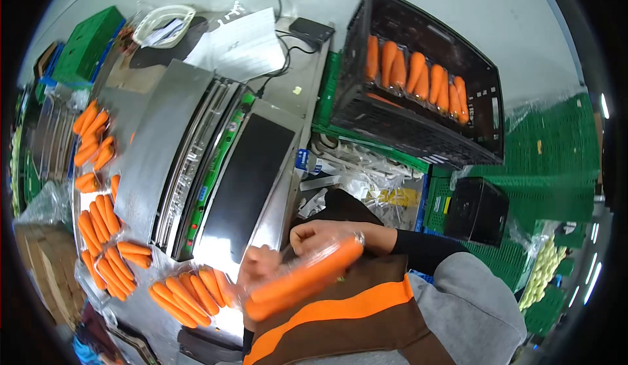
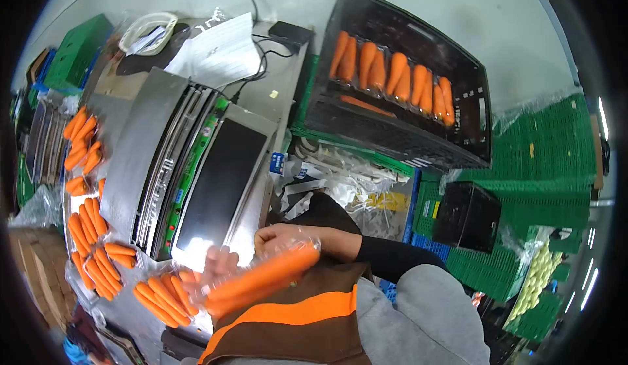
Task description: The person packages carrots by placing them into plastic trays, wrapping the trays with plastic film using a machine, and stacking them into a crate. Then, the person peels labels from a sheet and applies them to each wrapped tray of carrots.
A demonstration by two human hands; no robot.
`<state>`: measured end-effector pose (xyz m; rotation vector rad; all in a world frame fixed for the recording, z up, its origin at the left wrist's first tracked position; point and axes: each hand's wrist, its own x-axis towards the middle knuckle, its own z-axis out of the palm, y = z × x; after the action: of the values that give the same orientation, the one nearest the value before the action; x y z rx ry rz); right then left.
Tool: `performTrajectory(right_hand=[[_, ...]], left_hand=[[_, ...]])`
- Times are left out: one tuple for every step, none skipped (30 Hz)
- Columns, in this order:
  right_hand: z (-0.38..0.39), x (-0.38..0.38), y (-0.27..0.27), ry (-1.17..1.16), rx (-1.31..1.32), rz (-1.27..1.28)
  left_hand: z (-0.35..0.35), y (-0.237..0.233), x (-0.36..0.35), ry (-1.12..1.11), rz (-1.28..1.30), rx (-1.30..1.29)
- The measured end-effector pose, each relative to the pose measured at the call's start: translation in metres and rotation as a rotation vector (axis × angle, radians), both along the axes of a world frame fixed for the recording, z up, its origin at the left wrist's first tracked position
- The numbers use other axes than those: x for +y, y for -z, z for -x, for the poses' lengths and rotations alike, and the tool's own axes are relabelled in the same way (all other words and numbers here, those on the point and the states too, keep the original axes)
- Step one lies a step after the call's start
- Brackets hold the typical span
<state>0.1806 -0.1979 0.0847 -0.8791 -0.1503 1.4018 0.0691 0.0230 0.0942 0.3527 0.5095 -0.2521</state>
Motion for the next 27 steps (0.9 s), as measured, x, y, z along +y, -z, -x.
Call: performTrajectory(right_hand=[[-0.003,-0.005,-0.022,0.007,-0.201,0.142],[-0.003,-0.013,-0.020,0.025,-0.201,0.140],[-0.003,-0.023,-0.018,0.284,-0.216,0.182],[-0.010,-0.034,-0.022,0.548,-0.240,0.224],[-0.013,-0.050,-0.035,0.737,-0.107,0.062],[-0.014,-0.067,-0.045,0.759,0.057,-0.183],[-0.017,-0.085,-0.054,0.624,-0.449,-0.120],[-0.018,-0.099,-0.063,0.462,-0.936,-0.046],[-0.017,-0.106,-0.079,0.520,-0.982,0.110],[-0.024,-0.119,-0.080,0.534,-0.998,0.115],[-0.033,-0.135,-0.082,0.558,-0.933,0.252],[-0.042,-0.151,-0.086,0.579,-0.858,0.386],[-0.055,-0.172,-0.094,0.660,-0.873,0.454],[-0.072,-0.201,-0.098,0.718,-0.853,0.445],[-0.089,-0.232,-0.106,0.803,-0.902,0.368],[-0.103,-0.266,-0.117,0.872,-0.815,0.372],[-0.114,-0.299,-0.129,0.969,-0.713,0.399],[-0.126,-0.339,-0.134,0.983,-0.713,0.589],[-0.136,-0.377,-0.133,1.003,-0.719,0.728],[-0.140,-0.413,-0.125,1.034,-0.720,0.757],[-0.140,-0.447,-0.109,1.082,-0.581,0.735],[-0.136,-0.474,-0.092,1.102,-0.496,0.808],[-0.130,-0.493,-0.074,1.093,-0.450,0.887],[-0.126,-0.508,-0.058,1.079,-0.410,0.964],[-0.122,-0.519,-0.043,1.051,-0.397,1.031],[-0.117,-0.524,-0.028,1.020,-0.381,1.096],[-0.114,-0.526,-0.018,0.988,-0.324,1.122]], left_hand=[[0.006,-0.011,-0.007,0.052,-0.002,0.015],[0.009,-0.018,-0.016,0.093,-0.002,0.026],[0.007,-0.023,-0.024,0.124,0.001,0.033],[0.001,-0.024,-0.035,0.163,0.005,0.037],[-0.008,-0.024,-0.045,0.194,0.011,0.031],[-0.019,-0.025,-0.058,0.224,0.023,0.024],[-0.030,-0.024,-0.072,0.250,0.037,0.027],[-0.044,-0.024,-0.087,0.282,0.045,0.021],[-0.057,-0.028,-0.099,0.312,0.046,0.010],[-0.073,-0.029,-0.112,0.336,0.045,-0.001],[-0.088,-0.033,-0.124,0.362,0.053,-0.011],[-0.103,-0.040,-0.138,0.379,0.048,-0.028],[-0.116,-0.046,-0.155,0.396,0.045,-0.040],[-0.132,-0.054,-0.170,0.401,0.027,-0.069],[-0.149,-0.067,-0.187,0.394,-0.007,-0.111],[-0.163,-0.084,-0.205,0.385,-0.070,-0.177],[-0.184,-0.110,-0.231,0.375,-0.177,-0.275],[-0.193,-0.108,-0.245,0.170,-0.414,-0.468],[-0.198,-0.093,-0.244,0.075,-0.556,-0.450],[-0.201,-0.070,-0.232,-0.018,-0.702,-0.424],[-0.201,-0.046,-0.222,-0.098,-0.751,-0.355],[-0.196,-0.020,-0.212,-0.178,-0.803,-0.281],[-0.189,0.005,-0.206,-0.252,-0.896,-0.088],[-0.179,0.034,-0.196,-0.318,-0.917,0.057],[-0.165,0.069,-0.185,-0.385,-0.942,0.168],[-0.152,0.092,-0.180,-0.375,-1.009,0.309],[-0.139,0.115,-0.174,-0.342,-0.916,0.379]])
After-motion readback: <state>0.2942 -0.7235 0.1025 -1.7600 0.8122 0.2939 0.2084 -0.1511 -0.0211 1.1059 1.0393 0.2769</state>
